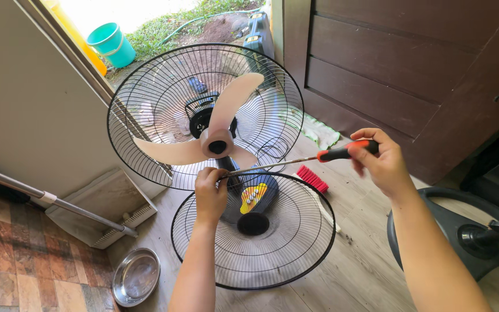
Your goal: The person assembles a standing fan by attaching the front grille, securing it with a screw, and connecting the power cord to the base. The person uses a screwdriver and a cloth to handle components.
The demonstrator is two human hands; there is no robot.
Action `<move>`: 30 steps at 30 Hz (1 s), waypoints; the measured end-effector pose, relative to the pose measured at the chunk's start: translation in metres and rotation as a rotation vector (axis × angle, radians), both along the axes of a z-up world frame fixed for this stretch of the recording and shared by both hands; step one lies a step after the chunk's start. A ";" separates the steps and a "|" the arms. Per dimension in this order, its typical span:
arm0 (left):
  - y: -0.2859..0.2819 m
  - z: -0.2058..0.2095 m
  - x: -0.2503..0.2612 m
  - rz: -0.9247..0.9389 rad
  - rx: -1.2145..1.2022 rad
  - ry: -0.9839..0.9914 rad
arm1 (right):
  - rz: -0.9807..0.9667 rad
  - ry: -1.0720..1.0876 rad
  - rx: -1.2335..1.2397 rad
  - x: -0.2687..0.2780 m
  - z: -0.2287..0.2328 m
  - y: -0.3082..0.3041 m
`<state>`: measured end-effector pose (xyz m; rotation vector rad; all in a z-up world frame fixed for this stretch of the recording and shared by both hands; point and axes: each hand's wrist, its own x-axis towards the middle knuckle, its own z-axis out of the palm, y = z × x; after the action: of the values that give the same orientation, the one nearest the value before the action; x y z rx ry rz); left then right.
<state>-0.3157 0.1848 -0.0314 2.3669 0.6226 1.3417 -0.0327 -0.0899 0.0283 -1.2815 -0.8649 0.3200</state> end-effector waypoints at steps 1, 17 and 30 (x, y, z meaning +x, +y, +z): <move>-0.003 0.001 0.002 -0.007 0.020 0.012 | -0.088 0.076 -0.061 0.003 -0.004 0.001; -0.078 0.085 -0.007 -0.317 0.159 0.287 | -0.104 0.651 0.516 0.056 0.012 -0.079; -0.158 0.153 -0.014 -0.468 0.336 0.130 | -0.023 -0.266 -0.614 0.010 -0.082 -0.027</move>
<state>-0.3296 0.0268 0.1212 2.6494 -0.1451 1.1533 -0.0222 -0.1167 -0.0540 -1.9347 -1.0151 0.4217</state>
